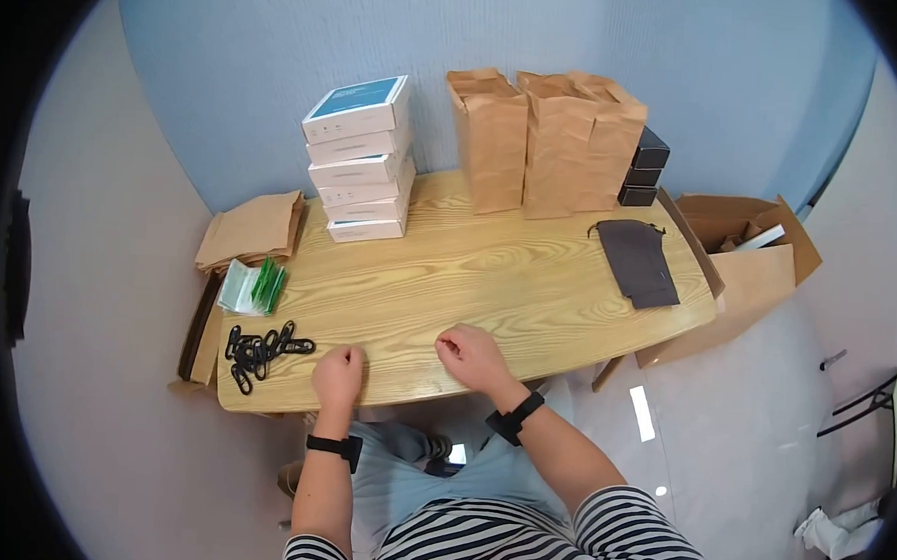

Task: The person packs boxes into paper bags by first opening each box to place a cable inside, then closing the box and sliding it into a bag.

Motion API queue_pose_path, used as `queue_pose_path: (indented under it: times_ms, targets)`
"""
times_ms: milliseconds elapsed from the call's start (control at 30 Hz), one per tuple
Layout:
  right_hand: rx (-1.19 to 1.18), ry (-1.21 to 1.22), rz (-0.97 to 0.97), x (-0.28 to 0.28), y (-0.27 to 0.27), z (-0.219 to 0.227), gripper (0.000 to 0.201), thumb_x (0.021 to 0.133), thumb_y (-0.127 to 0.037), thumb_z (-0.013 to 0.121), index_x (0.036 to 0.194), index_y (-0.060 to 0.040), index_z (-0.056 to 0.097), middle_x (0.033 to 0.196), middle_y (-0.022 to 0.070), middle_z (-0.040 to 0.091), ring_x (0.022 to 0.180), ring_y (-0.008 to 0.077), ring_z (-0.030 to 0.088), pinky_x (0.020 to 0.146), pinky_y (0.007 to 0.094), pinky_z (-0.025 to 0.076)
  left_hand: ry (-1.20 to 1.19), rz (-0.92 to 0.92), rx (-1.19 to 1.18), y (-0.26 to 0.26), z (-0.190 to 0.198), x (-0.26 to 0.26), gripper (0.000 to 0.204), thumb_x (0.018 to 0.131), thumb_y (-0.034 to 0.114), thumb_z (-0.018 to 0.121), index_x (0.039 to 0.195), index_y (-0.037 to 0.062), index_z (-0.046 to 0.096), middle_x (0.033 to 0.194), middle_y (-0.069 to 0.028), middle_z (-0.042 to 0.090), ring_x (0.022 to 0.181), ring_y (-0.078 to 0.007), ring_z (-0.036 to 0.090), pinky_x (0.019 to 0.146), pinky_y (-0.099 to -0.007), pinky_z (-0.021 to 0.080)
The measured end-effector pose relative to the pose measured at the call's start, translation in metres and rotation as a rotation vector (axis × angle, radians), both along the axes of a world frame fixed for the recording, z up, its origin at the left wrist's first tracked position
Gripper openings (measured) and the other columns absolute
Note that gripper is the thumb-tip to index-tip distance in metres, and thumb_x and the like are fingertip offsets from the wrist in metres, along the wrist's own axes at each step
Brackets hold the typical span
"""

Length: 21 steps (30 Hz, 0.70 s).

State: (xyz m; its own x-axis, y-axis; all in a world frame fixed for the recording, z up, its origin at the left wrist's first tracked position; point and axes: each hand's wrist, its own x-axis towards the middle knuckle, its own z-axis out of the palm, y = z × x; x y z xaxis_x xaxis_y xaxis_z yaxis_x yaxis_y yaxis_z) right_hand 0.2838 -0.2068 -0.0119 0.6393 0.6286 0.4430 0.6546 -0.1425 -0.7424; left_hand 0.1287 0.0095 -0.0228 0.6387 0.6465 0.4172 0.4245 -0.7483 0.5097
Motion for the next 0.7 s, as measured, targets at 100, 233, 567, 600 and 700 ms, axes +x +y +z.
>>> queue_pose_path:
  times_ms: [100, 233, 567, 600, 700]
  targets:
    - [0.009, -0.003, 0.006, 0.0002, 0.0002, -0.0006, 0.017, 0.090, -0.019, 0.068, 0.087, -0.0022, 0.071, 0.077, 0.0143, 0.065, 0.074, 0.0336, 0.064, 0.068, 0.0433, 0.050, 0.130, 0.072, 0.048, 0.0014, 0.0031, 0.0104, 0.036, 0.094, 0.033, 0.063, 0.071, 0.0053, 0.067, 0.071, -0.0174, 0.065, 0.070, -0.0401, 0.064, 0.063, -0.0490, 0.050]
    - [0.032, -0.006, -0.012, -0.0014, -0.0011, 0.0008, 0.018, 0.090, -0.019, 0.068, 0.087, -0.0017, 0.071, 0.078, 0.0147, 0.066, 0.074, 0.0338, 0.064, 0.068, 0.0437, 0.050, 0.082, 0.062, 0.086, -0.0022, 0.0009, 0.0096, 0.036, 0.095, 0.032, 0.063, 0.071, 0.0050, 0.066, 0.072, -0.0163, 0.066, 0.070, -0.0393, 0.064, 0.063, -0.0489, 0.049]
    - [0.007, -0.020, 0.011, 0.0006, -0.0018, 0.0018, 0.017, 0.090, -0.018, 0.068, 0.088, -0.0017, 0.070, 0.080, 0.0153, 0.066, 0.075, 0.0338, 0.065, 0.068, 0.0434, 0.051, 0.061, 0.048, 0.079, -0.0045, 0.0042, 0.0081, 0.037, 0.095, 0.032, 0.063, 0.070, 0.0043, 0.065, 0.073, -0.0157, 0.065, 0.069, -0.0390, 0.063, 0.062, -0.0485, 0.049]
    - [0.006, -0.031, 0.015, 0.0011, -0.0015, 0.0017, 0.017, 0.090, -0.018, 0.068, 0.088, -0.0016, 0.070, 0.080, 0.0154, 0.066, 0.075, 0.0339, 0.065, 0.067, 0.0434, 0.051, 0.059, 0.045, 0.080, -0.0041, 0.0038, 0.0087, 0.037, 0.095, 0.032, 0.063, 0.070, 0.0043, 0.065, 0.073, -0.0157, 0.065, 0.069, -0.0390, 0.063, 0.062, -0.0485, 0.049]
    - [0.027, -0.019, 0.017, -0.0003, -0.0020, 0.0030, 0.017, 0.090, -0.018, 0.068, 0.088, -0.0014, 0.070, 0.080, 0.0155, 0.066, 0.075, 0.0340, 0.065, 0.067, 0.0435, 0.051, 0.052, 0.039, 0.081, -0.0028, 0.0005, 0.0087, 0.037, 0.095, 0.032, 0.063, 0.069, 0.0042, 0.065, 0.073, -0.0156, 0.065, 0.069, -0.0390, 0.063, 0.062, -0.0485, 0.049]
